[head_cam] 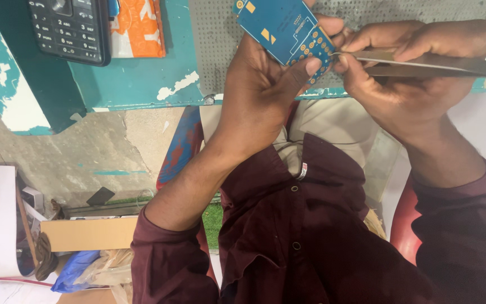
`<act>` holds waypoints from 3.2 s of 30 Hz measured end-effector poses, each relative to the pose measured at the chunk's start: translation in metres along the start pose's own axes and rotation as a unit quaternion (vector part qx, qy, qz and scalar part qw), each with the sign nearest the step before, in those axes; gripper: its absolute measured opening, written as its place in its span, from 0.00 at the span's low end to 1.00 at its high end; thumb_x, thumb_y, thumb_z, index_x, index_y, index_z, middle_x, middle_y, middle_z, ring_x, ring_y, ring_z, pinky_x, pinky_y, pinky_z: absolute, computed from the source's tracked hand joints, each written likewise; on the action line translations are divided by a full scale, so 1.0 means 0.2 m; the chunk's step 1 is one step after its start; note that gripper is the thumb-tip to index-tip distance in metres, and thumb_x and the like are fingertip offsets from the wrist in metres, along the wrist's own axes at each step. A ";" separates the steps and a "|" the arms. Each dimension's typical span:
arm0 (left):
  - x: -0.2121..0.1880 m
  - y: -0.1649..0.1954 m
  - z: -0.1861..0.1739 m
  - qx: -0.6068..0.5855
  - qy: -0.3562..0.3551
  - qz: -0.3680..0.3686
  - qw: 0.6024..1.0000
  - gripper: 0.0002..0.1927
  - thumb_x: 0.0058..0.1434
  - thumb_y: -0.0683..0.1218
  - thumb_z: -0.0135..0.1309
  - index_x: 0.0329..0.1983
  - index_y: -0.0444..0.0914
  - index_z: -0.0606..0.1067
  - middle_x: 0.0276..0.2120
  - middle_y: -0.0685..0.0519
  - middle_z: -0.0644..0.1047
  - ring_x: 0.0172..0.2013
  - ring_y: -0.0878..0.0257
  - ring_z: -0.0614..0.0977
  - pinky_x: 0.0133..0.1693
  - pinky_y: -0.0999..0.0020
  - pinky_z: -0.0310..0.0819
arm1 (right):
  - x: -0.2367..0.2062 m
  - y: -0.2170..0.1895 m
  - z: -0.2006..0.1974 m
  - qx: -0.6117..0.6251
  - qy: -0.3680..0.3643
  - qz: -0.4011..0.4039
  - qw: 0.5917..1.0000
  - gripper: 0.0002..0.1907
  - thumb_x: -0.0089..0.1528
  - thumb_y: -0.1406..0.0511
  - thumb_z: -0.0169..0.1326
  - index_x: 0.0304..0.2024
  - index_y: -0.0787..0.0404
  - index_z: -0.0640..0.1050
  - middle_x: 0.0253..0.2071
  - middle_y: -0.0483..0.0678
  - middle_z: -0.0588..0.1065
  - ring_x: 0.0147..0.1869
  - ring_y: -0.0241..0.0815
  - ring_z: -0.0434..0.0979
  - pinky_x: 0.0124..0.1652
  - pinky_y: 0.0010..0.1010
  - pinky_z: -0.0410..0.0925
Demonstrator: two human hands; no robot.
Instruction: The person uses tweezers to scrape and clean contact pads on a blue circuit board, then places a white plastic component onto the board and presses it into place. The person continues to adjust the component and inspect the board.
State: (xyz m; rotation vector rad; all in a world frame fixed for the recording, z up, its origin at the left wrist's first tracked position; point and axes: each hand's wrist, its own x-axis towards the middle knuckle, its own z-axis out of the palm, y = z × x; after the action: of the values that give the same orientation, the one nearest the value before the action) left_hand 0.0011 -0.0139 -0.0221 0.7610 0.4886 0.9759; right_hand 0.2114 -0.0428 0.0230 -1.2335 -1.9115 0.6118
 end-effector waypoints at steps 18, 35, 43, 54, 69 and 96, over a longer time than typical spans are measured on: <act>0.01 0.02 0.01 0.022 0.017 -0.020 0.999 0.18 0.77 0.29 0.49 0.66 0.29 0.60 0.60 0.40 0.75 0.58 0.58 0.80 0.65 0.64 0.77 | 0.02 -0.02 0.00 -0.023 -0.002 -0.007 1.000 0.28 0.71 0.83 0.63 0.51 0.67 0.55 0.42 0.64 0.78 0.43 0.51 0.84 0.42 0.32 0.80; 0.00 0.01 0.00 -0.005 -0.004 0.003 1.000 0.20 0.81 0.29 0.49 0.70 0.31 0.58 0.60 0.42 0.75 0.59 0.59 0.78 0.67 0.65 0.74 | 0.02 -0.01 -0.01 -0.036 0.001 -0.003 0.999 0.23 0.71 0.81 0.62 0.48 0.70 0.58 0.42 0.62 0.78 0.44 0.48 0.84 0.41 0.28 0.79; 0.00 0.00 0.01 -0.003 -0.002 0.007 1.000 0.19 0.82 0.28 0.49 0.69 0.31 0.58 0.59 0.42 0.74 0.59 0.58 0.79 0.66 0.64 0.74 | 0.01 -0.02 -0.01 0.008 0.002 0.021 1.000 0.21 0.73 0.81 0.60 0.49 0.70 0.58 0.47 0.60 0.79 0.47 0.46 0.84 0.45 0.26 0.80; 0.00 0.00 0.00 -0.001 -0.005 0.013 1.000 0.18 0.81 0.30 0.49 0.67 0.31 0.59 0.61 0.42 0.75 0.60 0.58 0.78 0.67 0.64 0.74 | 0.04 -0.05 0.00 -0.006 -0.001 0.018 1.000 0.21 0.72 0.83 0.60 0.49 0.71 0.59 0.45 0.61 0.78 0.44 0.47 0.84 0.42 0.27 0.79; 0.00 0.00 0.00 0.012 0.001 0.011 1.000 0.14 0.82 0.29 0.50 0.64 0.30 0.62 0.59 0.43 0.75 0.58 0.59 0.79 0.65 0.66 0.76 | 0.01 -0.02 -0.01 -0.032 -0.005 0.008 0.999 0.26 0.72 0.82 0.62 0.50 0.68 0.54 0.43 0.63 0.78 0.43 0.48 0.84 0.40 0.27 0.79; 0.00 0.00 0.01 0.005 0.002 0.009 1.000 0.15 0.82 0.29 0.50 0.65 0.30 0.61 0.59 0.43 0.74 0.59 0.59 0.79 0.66 0.66 0.75 | -0.02 0.01 -0.01 -0.015 -0.004 0.003 1.000 0.26 0.73 0.82 0.62 0.51 0.67 0.55 0.44 0.63 0.78 0.45 0.48 0.85 0.43 0.28 0.80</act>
State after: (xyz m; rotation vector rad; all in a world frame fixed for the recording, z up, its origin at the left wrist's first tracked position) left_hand 0.0020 -0.0144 -0.0210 0.7730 0.4916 0.9927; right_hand 0.2151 -0.0456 0.0224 -1.2584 -1.9306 0.5936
